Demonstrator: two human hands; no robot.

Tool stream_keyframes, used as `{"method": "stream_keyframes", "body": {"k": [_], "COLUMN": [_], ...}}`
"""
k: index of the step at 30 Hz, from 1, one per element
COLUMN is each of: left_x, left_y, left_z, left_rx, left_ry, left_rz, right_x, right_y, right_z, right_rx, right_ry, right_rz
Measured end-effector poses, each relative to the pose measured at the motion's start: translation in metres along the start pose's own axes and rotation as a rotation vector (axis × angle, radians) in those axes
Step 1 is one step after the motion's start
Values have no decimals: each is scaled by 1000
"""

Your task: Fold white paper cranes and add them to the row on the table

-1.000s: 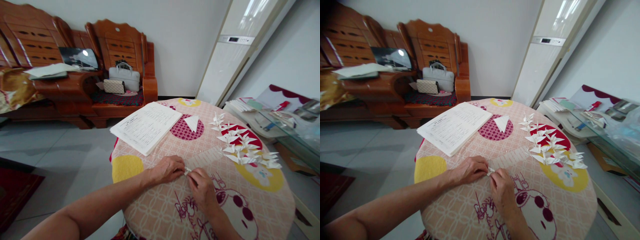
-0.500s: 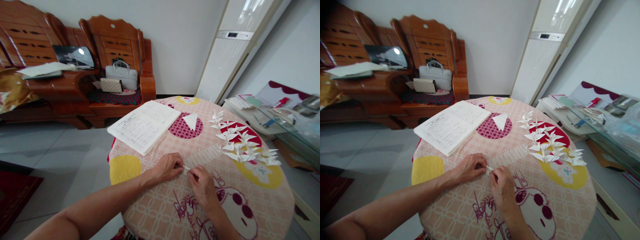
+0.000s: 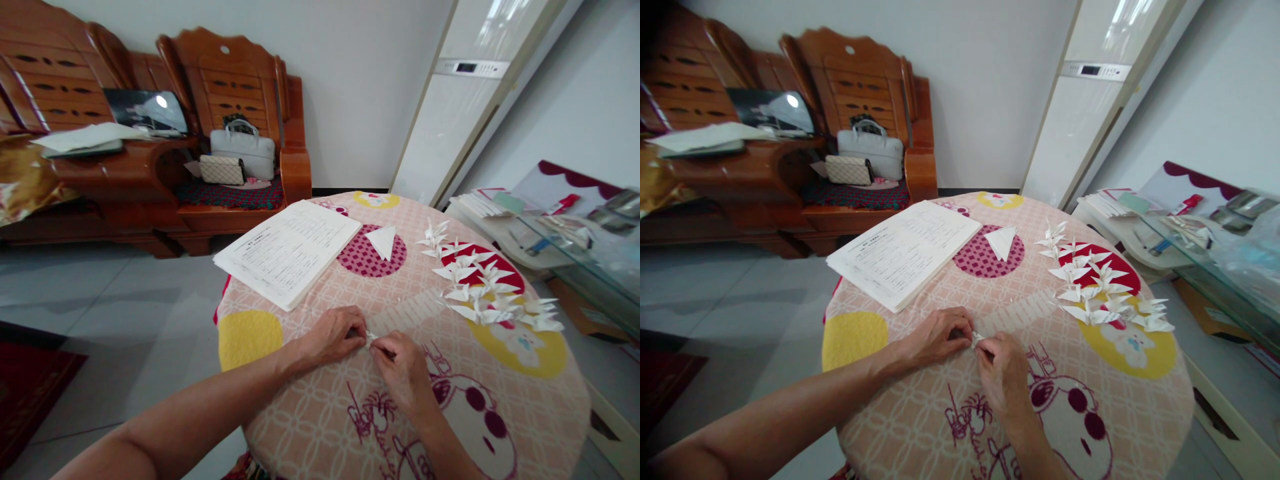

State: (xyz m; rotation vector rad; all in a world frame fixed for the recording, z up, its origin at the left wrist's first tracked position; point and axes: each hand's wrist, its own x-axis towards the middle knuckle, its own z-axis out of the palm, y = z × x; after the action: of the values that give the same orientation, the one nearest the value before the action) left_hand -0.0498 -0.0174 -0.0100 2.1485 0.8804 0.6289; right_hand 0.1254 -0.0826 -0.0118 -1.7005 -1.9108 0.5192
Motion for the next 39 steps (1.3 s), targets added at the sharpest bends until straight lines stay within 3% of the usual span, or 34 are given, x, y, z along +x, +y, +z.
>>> {"method": "stream_keyframes", "body": {"k": [6, 13, 18, 26, 39], "left_x": [-2, 2, 6, 8, 9], "left_y": [0, 3, 8, 6, 6], "left_z": [0, 7, 8, 7, 8], "left_rx": [0, 66, 113, 147, 176], "left_ry": [-2, 45, 70, 56, 34], "left_rz": [31, -67, -160, -168, -162], "right_x": [2, 0, 5, 9, 13], "right_y": [-2, -2, -5, -8, -11], "right_z": [0, 0, -4, -8, -6], "right_rx": [-30, -33, -59, -117, -160], "right_ry": [-19, 14, -34, -87, -61], "right_rz": [35, 136, 207, 260, 281]}}
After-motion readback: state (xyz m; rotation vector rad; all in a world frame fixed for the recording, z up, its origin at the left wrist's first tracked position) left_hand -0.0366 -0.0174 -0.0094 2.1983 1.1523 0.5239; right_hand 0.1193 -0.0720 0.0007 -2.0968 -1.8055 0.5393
